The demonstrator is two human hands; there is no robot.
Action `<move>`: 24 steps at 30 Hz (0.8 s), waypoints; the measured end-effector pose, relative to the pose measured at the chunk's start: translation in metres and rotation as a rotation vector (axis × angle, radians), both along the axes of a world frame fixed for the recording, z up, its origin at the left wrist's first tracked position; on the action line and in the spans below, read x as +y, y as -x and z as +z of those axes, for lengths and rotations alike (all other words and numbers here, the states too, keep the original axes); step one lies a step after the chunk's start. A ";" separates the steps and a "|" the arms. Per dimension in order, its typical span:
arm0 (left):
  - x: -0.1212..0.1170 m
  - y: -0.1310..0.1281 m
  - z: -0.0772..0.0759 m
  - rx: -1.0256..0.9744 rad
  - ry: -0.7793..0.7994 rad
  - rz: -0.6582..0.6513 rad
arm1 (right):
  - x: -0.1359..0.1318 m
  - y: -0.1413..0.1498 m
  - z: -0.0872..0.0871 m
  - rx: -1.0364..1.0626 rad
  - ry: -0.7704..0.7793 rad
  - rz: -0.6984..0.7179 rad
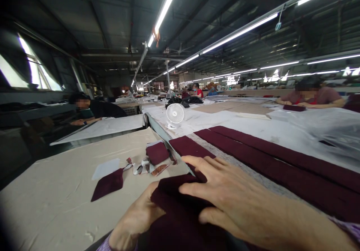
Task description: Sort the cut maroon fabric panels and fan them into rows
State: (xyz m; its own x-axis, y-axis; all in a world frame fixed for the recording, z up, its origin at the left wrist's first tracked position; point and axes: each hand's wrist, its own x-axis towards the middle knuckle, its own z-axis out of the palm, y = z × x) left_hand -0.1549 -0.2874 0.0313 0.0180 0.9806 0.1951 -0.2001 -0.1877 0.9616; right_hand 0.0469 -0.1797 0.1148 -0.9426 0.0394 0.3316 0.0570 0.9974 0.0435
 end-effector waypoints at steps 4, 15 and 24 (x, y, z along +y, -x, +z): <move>0.006 -0.004 -0.004 -0.019 -0.040 -0.028 | 0.007 0.010 -0.009 0.045 -0.180 0.065; 0.009 -0.010 -0.007 -0.471 0.069 0.195 | 0.025 0.010 -0.005 0.171 -0.470 0.119; 0.011 -0.006 -0.004 -0.538 0.067 0.357 | 0.023 -0.002 -0.007 -0.010 -0.062 0.024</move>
State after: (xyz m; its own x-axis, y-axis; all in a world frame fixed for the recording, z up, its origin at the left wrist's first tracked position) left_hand -0.1489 -0.2767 0.0268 -0.3949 0.9184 0.0241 -0.5936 -0.2752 0.7562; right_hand 0.0487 -0.1568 0.1082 -0.9462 -0.0037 0.3234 0.0322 0.9939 0.1056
